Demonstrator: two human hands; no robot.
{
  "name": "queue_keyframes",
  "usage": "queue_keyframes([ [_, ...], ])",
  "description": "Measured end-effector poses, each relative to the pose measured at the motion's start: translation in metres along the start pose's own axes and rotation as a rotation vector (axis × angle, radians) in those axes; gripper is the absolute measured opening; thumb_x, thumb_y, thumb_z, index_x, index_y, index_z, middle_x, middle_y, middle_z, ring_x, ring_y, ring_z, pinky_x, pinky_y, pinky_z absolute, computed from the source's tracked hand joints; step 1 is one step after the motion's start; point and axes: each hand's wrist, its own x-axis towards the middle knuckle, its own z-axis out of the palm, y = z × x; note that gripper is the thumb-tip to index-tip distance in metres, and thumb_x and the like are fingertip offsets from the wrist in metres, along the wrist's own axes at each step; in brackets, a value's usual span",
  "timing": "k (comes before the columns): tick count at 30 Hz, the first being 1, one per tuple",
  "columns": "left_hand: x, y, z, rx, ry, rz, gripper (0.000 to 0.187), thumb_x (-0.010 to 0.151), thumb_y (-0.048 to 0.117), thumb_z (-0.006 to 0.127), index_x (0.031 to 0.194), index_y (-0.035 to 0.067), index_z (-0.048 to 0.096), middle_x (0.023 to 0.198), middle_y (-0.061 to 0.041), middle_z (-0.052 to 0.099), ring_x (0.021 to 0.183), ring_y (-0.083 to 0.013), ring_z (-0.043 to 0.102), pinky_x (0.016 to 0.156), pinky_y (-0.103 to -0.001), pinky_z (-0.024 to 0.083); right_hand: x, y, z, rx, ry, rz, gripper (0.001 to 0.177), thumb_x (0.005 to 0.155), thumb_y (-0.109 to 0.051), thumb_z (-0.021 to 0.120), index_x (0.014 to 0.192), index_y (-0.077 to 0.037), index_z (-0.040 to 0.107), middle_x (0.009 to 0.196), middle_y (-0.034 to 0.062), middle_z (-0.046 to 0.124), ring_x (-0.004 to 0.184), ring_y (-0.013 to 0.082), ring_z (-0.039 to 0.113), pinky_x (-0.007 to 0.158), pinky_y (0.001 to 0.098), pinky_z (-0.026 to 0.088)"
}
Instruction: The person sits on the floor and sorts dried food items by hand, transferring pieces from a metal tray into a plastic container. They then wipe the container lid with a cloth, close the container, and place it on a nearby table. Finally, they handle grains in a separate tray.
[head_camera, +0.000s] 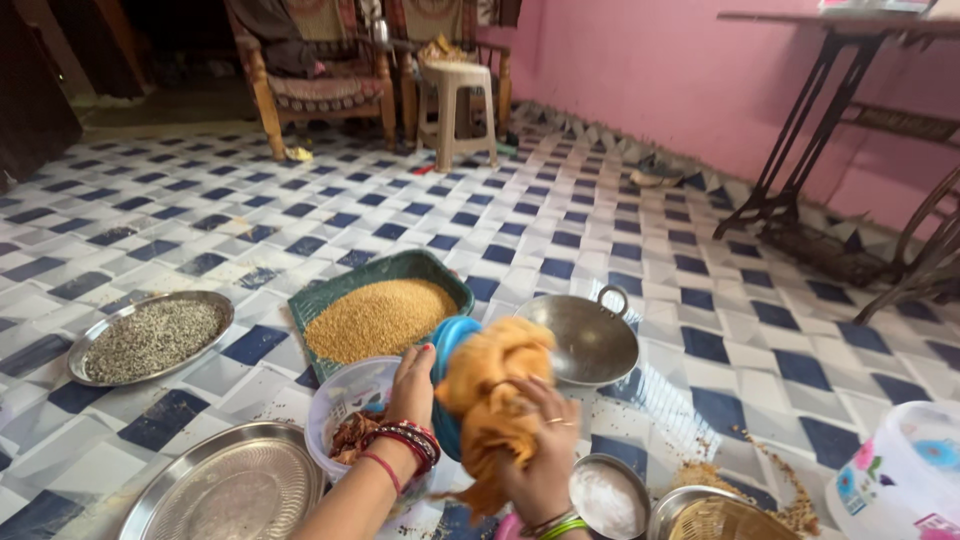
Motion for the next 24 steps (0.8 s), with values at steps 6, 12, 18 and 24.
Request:
queue_keyframes([
  [6, -0.057, 0.075, 0.0, -0.07, -0.282, 0.068, 0.043, 0.096, 0.028, 0.046, 0.125, 0.005, 0.069, 0.119, -0.006, 0.074, 0.11, -0.0165, 0.065, 0.098, -0.03, 0.047, 0.052, -0.058, 0.008, 0.227, -0.024, -0.131, 0.031, 0.078, -0.016, 0.067, 0.108, -0.012, 0.076, 0.144, 0.0153, 0.063, 0.143, 0.0406, 0.049, 0.116, 0.0487, 0.034],
  [12, -0.083, 0.123, -0.026, 0.036, -0.185, 0.186, 0.035, 0.104, 0.03, 0.051, 0.106, -0.001, 0.069, 0.094, -0.006, 0.066, 0.086, -0.0149, 0.056, 0.085, -0.03, 0.047, 0.101, -0.044, 0.034, 0.478, -0.108, 0.671, 0.038, 0.09, -0.042, 0.062, 0.106, -0.009, 0.076, 0.097, 0.0166, 0.081, 0.094, 0.0367, 0.078, 0.082, 0.0452, 0.058],
  [18, -0.073, 0.124, -0.047, -0.034, -0.045, 0.286, 0.041, 0.112, 0.03, 0.052, 0.092, -0.006, 0.057, 0.082, -0.004, 0.041, 0.076, -0.0167, 0.036, 0.069, -0.035, 0.036, 0.037, -0.086, 0.063, 0.214, -0.13, 0.712, 0.045, 0.095, -0.05, 0.057, 0.114, -0.014, 0.076, 0.101, 0.0178, 0.077, 0.098, 0.0368, 0.073, 0.084, 0.0449, 0.055],
  [24, -0.056, 0.136, -0.068, -0.025, 0.066, 0.302, 0.039, 0.107, 0.03, 0.052, 0.095, -0.005, 0.063, 0.085, -0.006, 0.054, 0.079, -0.0178, 0.047, 0.075, -0.034, 0.043, -0.035, -0.133, 0.058, 0.312, 0.007, 0.089, 0.04, 0.092, -0.017, 0.057, 0.129, -0.002, 0.066, 0.139, 0.0268, 0.061, 0.125, 0.0427, 0.059, 0.101, 0.044, 0.047],
])
